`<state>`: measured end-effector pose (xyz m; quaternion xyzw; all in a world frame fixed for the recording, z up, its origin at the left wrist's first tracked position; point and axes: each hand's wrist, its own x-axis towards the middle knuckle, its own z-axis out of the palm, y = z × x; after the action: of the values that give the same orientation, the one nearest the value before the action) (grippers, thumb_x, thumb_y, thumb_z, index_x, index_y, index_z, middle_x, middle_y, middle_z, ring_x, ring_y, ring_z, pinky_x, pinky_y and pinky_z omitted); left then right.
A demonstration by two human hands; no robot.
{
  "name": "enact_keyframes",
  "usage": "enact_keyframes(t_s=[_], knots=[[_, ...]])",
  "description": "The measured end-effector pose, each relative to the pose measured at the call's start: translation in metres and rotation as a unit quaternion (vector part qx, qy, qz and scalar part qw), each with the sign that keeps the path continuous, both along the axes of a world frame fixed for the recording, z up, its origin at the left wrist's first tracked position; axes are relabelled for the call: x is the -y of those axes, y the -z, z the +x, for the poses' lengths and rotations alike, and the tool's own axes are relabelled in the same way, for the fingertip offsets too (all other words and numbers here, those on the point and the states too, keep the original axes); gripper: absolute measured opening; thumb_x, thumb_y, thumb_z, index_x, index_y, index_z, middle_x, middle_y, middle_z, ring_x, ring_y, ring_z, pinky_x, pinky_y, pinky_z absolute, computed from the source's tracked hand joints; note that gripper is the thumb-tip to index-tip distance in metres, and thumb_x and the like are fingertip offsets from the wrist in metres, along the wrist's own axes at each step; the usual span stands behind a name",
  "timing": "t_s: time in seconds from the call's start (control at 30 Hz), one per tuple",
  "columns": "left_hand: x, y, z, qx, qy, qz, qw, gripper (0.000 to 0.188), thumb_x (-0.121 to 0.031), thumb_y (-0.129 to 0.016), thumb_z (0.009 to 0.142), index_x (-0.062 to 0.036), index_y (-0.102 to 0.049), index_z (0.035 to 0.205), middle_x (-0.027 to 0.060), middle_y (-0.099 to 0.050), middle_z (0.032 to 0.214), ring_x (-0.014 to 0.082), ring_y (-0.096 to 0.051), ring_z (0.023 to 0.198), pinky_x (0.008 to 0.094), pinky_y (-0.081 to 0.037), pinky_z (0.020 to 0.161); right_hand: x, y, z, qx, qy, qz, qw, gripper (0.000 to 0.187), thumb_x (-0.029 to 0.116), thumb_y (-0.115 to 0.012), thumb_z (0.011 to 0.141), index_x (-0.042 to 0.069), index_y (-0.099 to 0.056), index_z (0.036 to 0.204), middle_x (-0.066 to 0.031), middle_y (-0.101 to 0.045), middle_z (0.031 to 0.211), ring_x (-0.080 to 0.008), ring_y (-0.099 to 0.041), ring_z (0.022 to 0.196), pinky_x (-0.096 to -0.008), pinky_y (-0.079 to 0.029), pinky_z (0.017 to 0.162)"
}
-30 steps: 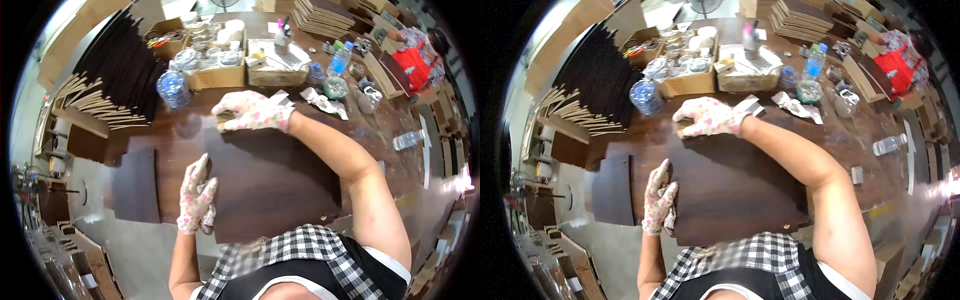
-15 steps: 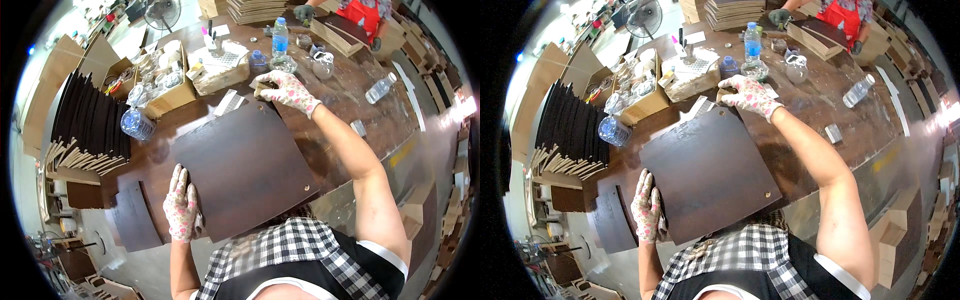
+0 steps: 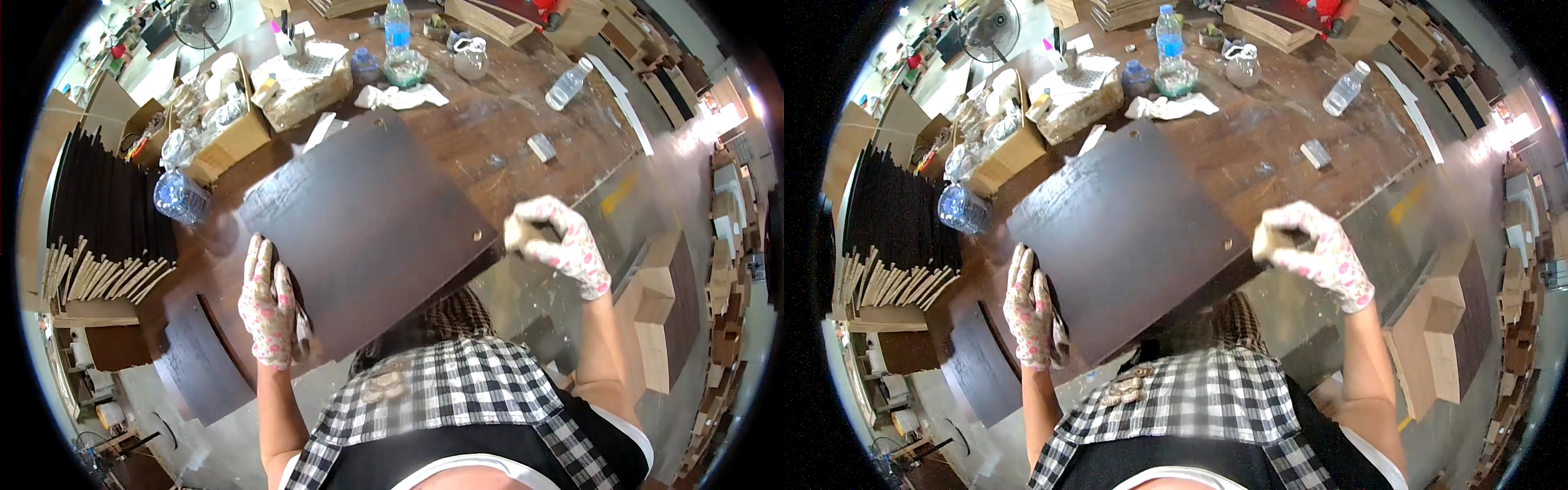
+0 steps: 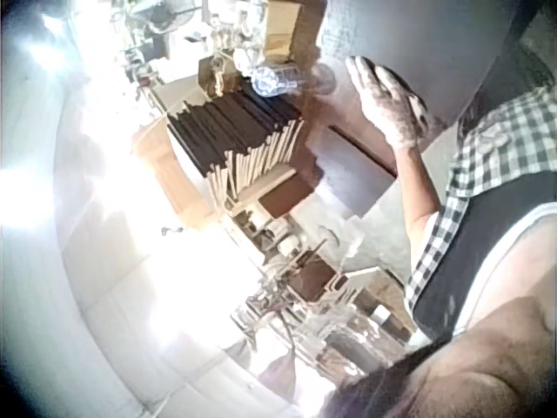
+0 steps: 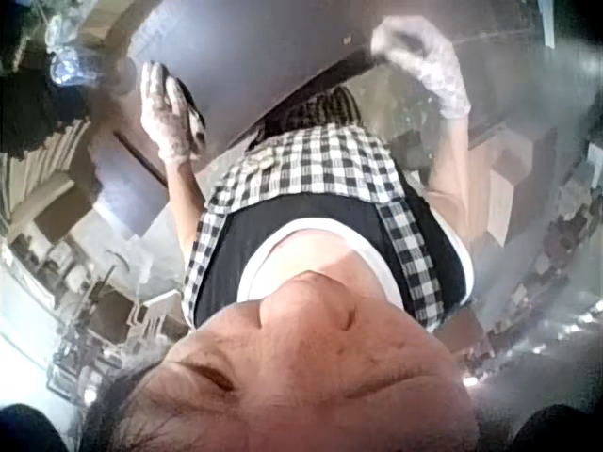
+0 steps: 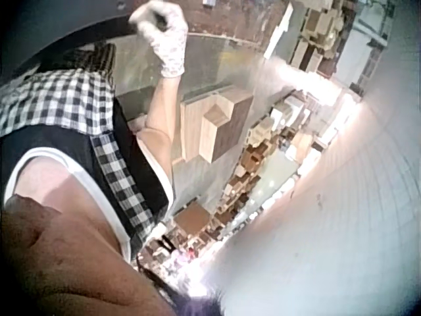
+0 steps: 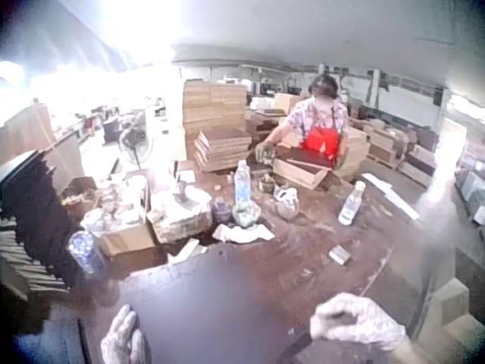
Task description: The person wipes a series of dark wooden panels one at a time using a cloth and a small applicator block, then stacks them on a pile to the side.
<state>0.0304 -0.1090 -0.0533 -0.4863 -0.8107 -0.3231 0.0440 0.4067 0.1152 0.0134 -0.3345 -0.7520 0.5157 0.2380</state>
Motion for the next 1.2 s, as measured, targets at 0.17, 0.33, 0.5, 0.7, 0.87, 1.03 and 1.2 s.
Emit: enact_keyframes(t_s=[0.17, 0.33, 0.5, 0.7, 0.87, 1.03, 1.2], knots=[[0.007, -0.001, -0.012, -0.003, 0.045, 0.001, 0.999, 0.035, -0.015, -0.061, 0.097, -0.0052, -0.064, 0.130, 0.0142, -0.059, 0.143, 0.0330, -0.064, 0.120, 0.0381, -0.051, 0.101, 0.057, 0.048, -0.043, 0.050, 0.141, 0.374, 0.915, 0.058, 0.009, -0.080, 0.078, 0.008, -0.061, 0.133, -0.0104, -0.064, 0.116, -0.0281, -0.062, 0.107, -0.0402, -0.052, 0.093], [0.013, 0.004, -0.014, 0.000, 0.047, 0.017, 0.999, 0.033, -0.016, -0.061, 0.097, -0.0049, -0.065, 0.128, 0.0160, -0.061, 0.139, 0.0340, -0.063, 0.120, 0.0396, -0.051, 0.102, 0.140, 0.052, -0.108, 0.048, -0.046, 0.216, 0.974, 0.030, 0.017, -0.077, 0.076, 0.020, -0.069, 0.104, -0.0058, -0.067, 0.109, -0.0241, -0.063, 0.102, -0.0395, -0.053, 0.086], [0.008, -0.002, -0.007, 0.033, 0.049, 0.022, 0.998, 0.033, -0.017, -0.061, 0.098, -0.0067, -0.065, 0.129, 0.0149, -0.062, 0.138, 0.0326, -0.062, 0.124, 0.0390, -0.049, 0.105, 0.202, 0.072, -0.172, -0.127, -0.247, 0.364, 0.889, 0.044, 0.031, -0.074, 0.086, 0.011, -0.065, 0.124, -0.0059, -0.067, 0.109, -0.0224, -0.063, 0.090, -0.0390, -0.050, 0.078], [0.010, 0.003, -0.009, 0.014, 0.046, 0.026, 0.998, 0.033, -0.014, -0.061, 0.098, -0.0047, -0.064, 0.130, 0.0162, -0.063, 0.137, 0.0330, -0.062, 0.124, 0.0380, -0.048, 0.105, 0.194, 0.054, -0.159, -0.016, -0.159, 0.424, 0.892, 0.044, 0.032, -0.074, 0.085, 0.016, -0.062, 0.124, -0.0031, -0.061, 0.111, -0.0210, -0.059, 0.091, -0.0397, -0.047, 0.076], [0.012, 0.007, -0.008, 0.030, 0.042, 0.034, 0.998, 0.033, -0.012, -0.061, 0.098, -0.0051, -0.065, 0.130, 0.0167, -0.063, 0.137, 0.0319, -0.062, 0.125, 0.0375, -0.047, 0.107, 0.122, 0.036, -0.097, 0.017, 0.020, 0.495, 0.868, 0.020, 0.015, -0.074, 0.080, 0.015, -0.068, 0.100, -0.0025, -0.069, 0.093, -0.0229, -0.064, 0.088, -0.0414, -0.052, 0.084], [0.023, 0.001, -0.050, 0.223, 0.014, 0.119, 0.968, 0.029, -0.012, -0.062, 0.100, -0.0036, -0.068, 0.128, 0.0099, -0.071, 0.124, 0.0196, -0.067, 0.109, 0.0313, -0.051, 0.099, 0.012, 0.057, -0.002, 0.140, 0.270, 0.438, 0.846, 0.043, 0.011, -0.078, 0.082, 0.005, -0.067, 0.122, -0.0114, -0.064, 0.109, -0.0266, -0.064, 0.100, -0.0382, -0.052, 0.091], [-0.004, -0.097, -0.037, 0.317, 0.065, 0.305, 0.896, 0.033, -0.016, -0.062, 0.103, 0.0017, -0.065, 0.130, 0.0098, -0.072, 0.109, 0.0127, -0.068, 0.095, 0.0278, -0.055, 0.088, -0.018, 0.070, -0.008, -0.115, 0.238, 0.169, 0.949, 0.042, 0.002, -0.079, 0.084, 0.003, -0.066, 0.124, -0.0063, -0.064, 0.111, -0.0159, -0.065, 0.098, -0.0313, -0.053, 0.087]])
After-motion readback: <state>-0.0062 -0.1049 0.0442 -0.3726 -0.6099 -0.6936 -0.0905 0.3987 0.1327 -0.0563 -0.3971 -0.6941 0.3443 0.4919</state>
